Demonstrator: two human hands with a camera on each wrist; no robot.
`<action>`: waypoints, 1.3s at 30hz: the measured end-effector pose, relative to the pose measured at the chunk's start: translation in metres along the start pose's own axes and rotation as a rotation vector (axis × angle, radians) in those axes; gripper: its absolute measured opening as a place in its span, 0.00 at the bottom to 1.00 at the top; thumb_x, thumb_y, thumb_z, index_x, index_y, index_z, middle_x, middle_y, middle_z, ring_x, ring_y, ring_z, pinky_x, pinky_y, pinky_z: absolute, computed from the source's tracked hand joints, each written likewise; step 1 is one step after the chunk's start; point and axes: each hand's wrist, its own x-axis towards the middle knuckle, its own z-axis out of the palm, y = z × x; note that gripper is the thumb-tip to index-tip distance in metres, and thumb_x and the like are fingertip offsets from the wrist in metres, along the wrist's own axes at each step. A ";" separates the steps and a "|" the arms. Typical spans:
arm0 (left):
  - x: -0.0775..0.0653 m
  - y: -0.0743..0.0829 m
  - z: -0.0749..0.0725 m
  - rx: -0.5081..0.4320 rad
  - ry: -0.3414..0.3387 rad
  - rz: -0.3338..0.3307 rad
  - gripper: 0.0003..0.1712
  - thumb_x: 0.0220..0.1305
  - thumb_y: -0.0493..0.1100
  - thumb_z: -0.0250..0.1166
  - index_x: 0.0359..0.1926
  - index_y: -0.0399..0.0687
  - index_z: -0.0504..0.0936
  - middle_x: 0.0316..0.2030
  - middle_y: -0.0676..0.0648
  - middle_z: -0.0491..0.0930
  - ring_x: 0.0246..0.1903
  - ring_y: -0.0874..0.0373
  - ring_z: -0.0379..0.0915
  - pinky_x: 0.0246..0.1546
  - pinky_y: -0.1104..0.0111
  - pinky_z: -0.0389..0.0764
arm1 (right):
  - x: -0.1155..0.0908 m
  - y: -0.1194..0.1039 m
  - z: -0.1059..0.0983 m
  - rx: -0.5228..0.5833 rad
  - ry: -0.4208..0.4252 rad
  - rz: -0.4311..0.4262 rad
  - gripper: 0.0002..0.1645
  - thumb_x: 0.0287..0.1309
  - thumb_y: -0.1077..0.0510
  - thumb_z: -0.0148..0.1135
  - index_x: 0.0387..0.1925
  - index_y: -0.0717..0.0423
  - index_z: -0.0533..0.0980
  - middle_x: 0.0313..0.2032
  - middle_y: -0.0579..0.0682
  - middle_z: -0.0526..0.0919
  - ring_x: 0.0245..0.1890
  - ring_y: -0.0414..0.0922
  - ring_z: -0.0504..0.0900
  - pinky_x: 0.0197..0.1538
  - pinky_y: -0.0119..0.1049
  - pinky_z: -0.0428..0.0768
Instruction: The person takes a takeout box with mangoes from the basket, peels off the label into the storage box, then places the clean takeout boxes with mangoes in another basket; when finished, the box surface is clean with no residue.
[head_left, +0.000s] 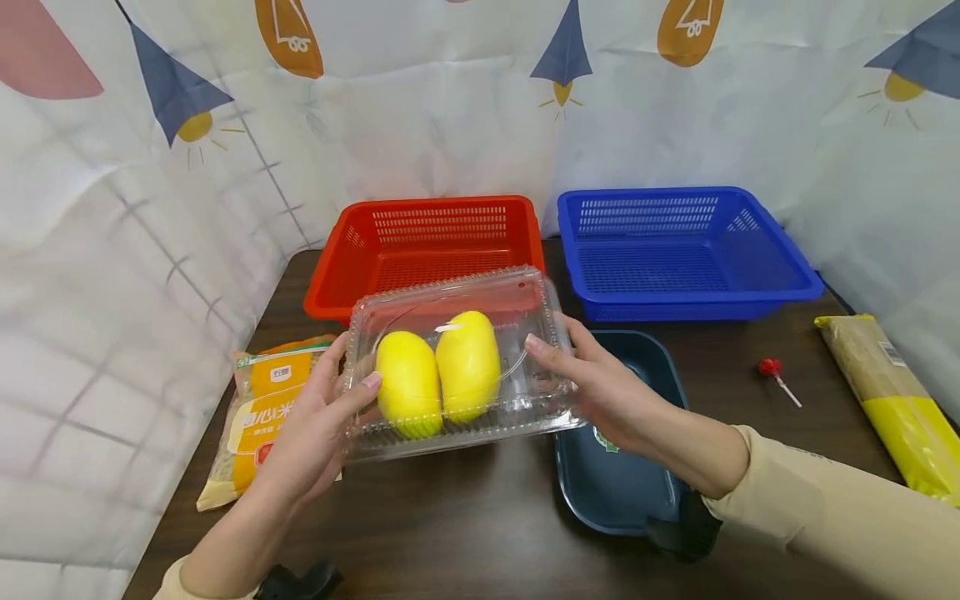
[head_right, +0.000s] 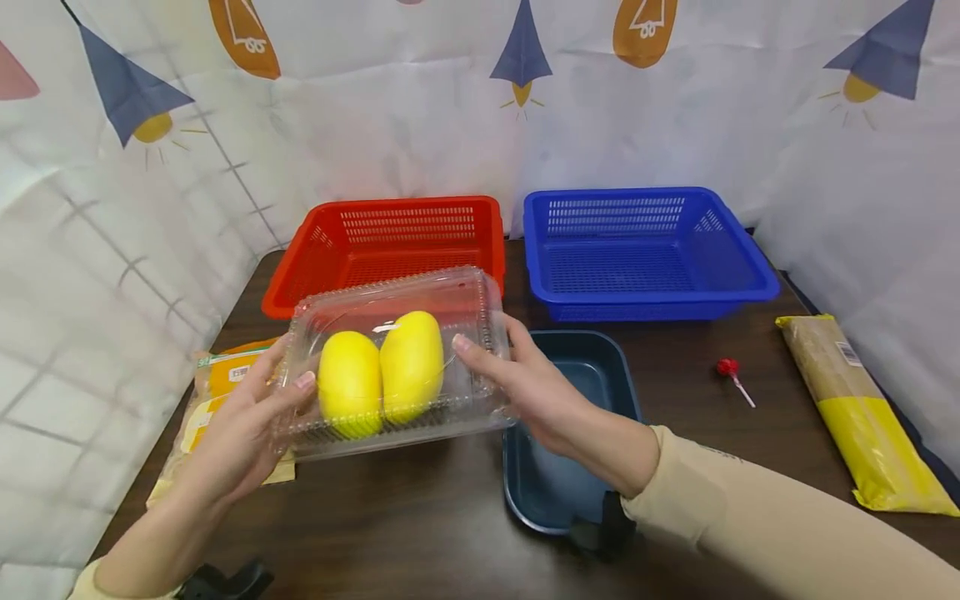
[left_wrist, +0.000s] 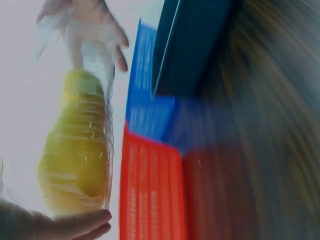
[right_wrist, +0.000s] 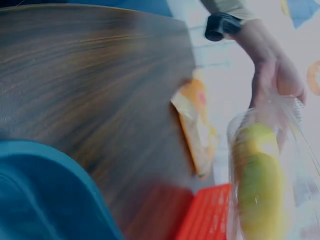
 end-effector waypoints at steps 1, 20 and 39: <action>0.002 0.004 0.007 0.001 -0.007 0.009 0.48 0.79 0.45 0.55 0.83 0.56 0.32 0.80 0.45 0.49 0.69 0.60 0.65 0.57 0.77 0.79 | -0.003 0.000 -0.004 0.023 0.013 -0.007 0.48 0.73 0.42 0.52 0.82 0.40 0.38 0.78 0.57 0.50 0.72 0.66 0.64 0.73 0.66 0.65; 0.138 0.012 0.102 0.931 -0.100 0.545 0.52 0.70 0.74 0.47 0.83 0.53 0.45 0.82 0.44 0.47 0.81 0.45 0.44 0.79 0.45 0.52 | -0.055 0.016 -0.188 0.464 0.287 -0.089 0.35 0.75 0.43 0.51 0.73 0.30 0.46 0.71 0.48 0.60 0.48 0.47 0.89 0.54 0.49 0.86; 0.243 0.002 0.162 1.520 -0.228 0.252 0.63 0.65 0.81 0.37 0.82 0.40 0.35 0.81 0.32 0.31 0.81 0.36 0.27 0.81 0.47 0.34 | -0.074 0.021 -0.270 0.746 0.438 -0.065 0.23 0.73 0.42 0.53 0.61 0.27 0.55 0.75 0.41 0.53 0.67 0.55 0.74 0.49 0.55 0.86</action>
